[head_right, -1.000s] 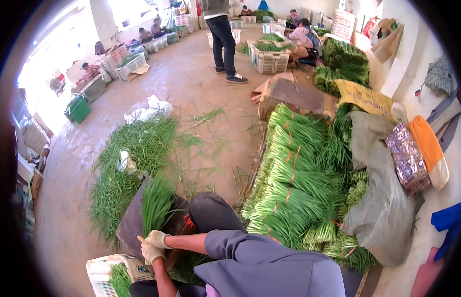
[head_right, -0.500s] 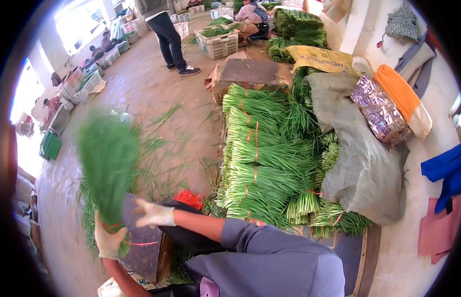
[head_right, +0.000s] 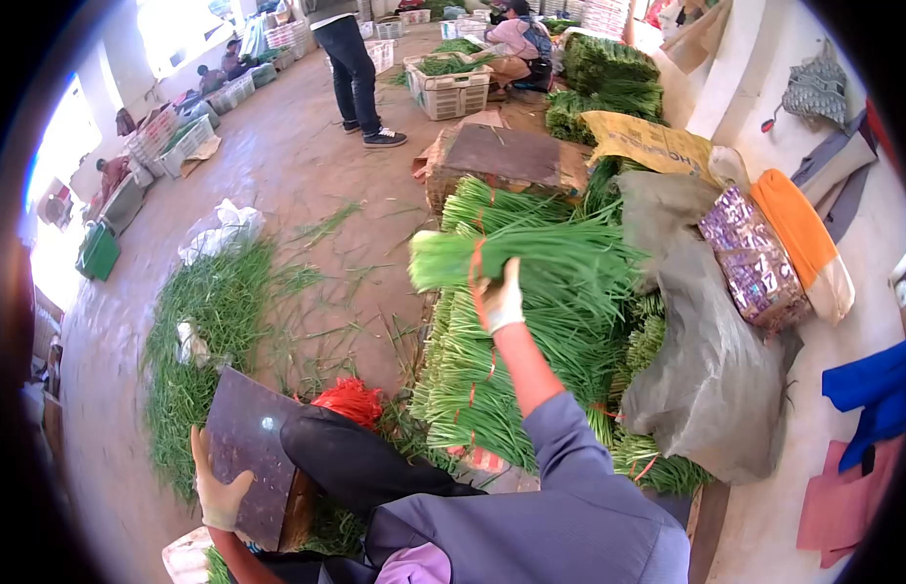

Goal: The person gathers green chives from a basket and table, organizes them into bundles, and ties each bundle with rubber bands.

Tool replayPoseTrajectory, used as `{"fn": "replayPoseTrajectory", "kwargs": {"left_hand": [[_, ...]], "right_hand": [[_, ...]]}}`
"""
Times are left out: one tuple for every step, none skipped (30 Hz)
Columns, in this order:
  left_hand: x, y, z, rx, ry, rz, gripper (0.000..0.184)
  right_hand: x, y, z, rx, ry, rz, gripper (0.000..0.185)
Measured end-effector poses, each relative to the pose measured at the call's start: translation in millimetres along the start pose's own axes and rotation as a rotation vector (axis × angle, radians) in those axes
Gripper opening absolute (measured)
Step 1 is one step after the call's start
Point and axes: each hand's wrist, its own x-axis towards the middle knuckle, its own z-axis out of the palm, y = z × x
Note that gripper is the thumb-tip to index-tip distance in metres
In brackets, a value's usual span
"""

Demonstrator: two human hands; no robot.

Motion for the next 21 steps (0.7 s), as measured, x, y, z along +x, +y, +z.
{"fn": "replayPoseTrajectory", "kwargs": {"left_hand": [[-9.9, -3.0, -3.3, 0.001, 0.011, -0.006, 0.113], [-18.8, -3.7, -7.5, 0.000, 0.053, -0.070, 0.112], [-27.1, -6.3, -10.5, -0.001, 0.089, -0.130, 0.111], [-36.6, -15.8, -14.8, -0.023, 0.113, -0.129, 0.109], [-47.6, -25.0, -17.6, -0.024, 0.113, -0.128, 0.109], [-57.6, -34.3, -20.8, -0.030, 0.171, -0.162, 0.107], [-65.9, -43.7, -23.8, -0.036, 0.226, -0.194, 0.106], [-75.1, -54.6, -26.4, -0.037, 0.216, -0.191, 0.106], [-85.8, -65.1, -29.6, -0.096, 0.289, -0.200, 0.101], [-95.8, -72.6, -32.5, -0.153, 0.362, -0.211, 0.095], [-106.1, -77.6, -36.0, -0.149, 0.349, -0.214, 0.095], [-117.2, -81.0, -41.5, -0.128, 0.427, -0.242, 0.094], [-125.7, -83.1, -46.4, -0.107, 0.506, -0.269, 0.092], [-128.8, -83.6, -48.8, -0.087, 0.589, -0.293, 0.091], [-129.4, -82.7, -49.0, -0.082, 0.587, -0.295, 0.091], [-132.8, -82.1, -48.6, -0.115, 0.672, -0.297, 0.089], [-144.1, -82.8, -47.8, -0.144, 0.768, -0.307, 0.088], [-154.6, -96.8, -49.5, -0.177, 0.764, -0.347, 0.081], [-172.5, -114.1, -49.2, -0.129, 0.809, -0.275, 0.070], [-188.6, -110.8, -51.1, 0.010, 0.803, -0.321, 0.067], [-185.8, -87.6, -43.1, 0.058, 0.836, -0.334, 0.064]], "right_hand": [[23.4, -14.5, -11.4, 0.018, 0.102, 0.040, 0.052], [41.7, -19.1, -15.7, -0.063, 0.266, -0.049, 0.050], [55.4, -22.2, -22.9, -0.144, 0.431, -0.143, 0.049], [70.2, -24.2, -40.9, -0.166, 0.567, -0.084, 0.044], [87.2, -23.4, -65.2, -0.188, 0.703, -0.025, 0.040], [93.9, -14.7, -101.4, -0.419, 0.643, 0.006, 0.032], [89.4, -0.8, -118.7, -0.655, 0.566, -0.022, 0.021], [80.7, 14.1, -120.2, -0.853, 0.577, -0.012, 0.015], [58.1, 32.6, -114.6, -0.768, 0.465, 0.061, 0.013], [31.4, 50.5, -109.4, -0.742, 0.352, 0.104, 0.015], [5.2, 72.6, -102.7, -0.796, 0.323, 0.116, 0.025], [-22.1, 88.6, -94.6, -0.847, 0.245, 0.174, 0.035], [-49.4, 107.1, -84.0, -0.790, 0.255, 0.240, 0.041], [-66.4, 119.9, -84.1, -0.799, 0.197, 0.351, 0.043], [-83.9, 137.3, -77.5, -0.832, 0.152, 0.370, 0.045], [-100.8, 150.0, -69.8, -0.890, 0.094, 0.414, 0.045], [-115.4, 162.8, -58.3, -0.891, 0.048, 0.483, 0.041], [-127.5, 169.4, -38.6, -0.937, -0.055, 0.531, 0.039], [-142.4, 181.3, -17.9, -0.973, -0.181, 0.611, 0.036], [-159.4, 188.1, 15.6, -1.033, -0.312, 0.671, 0.034], [-170.7, 188.1, 52.8, -1.084, -0.450, 0.719, 0.032]]}}
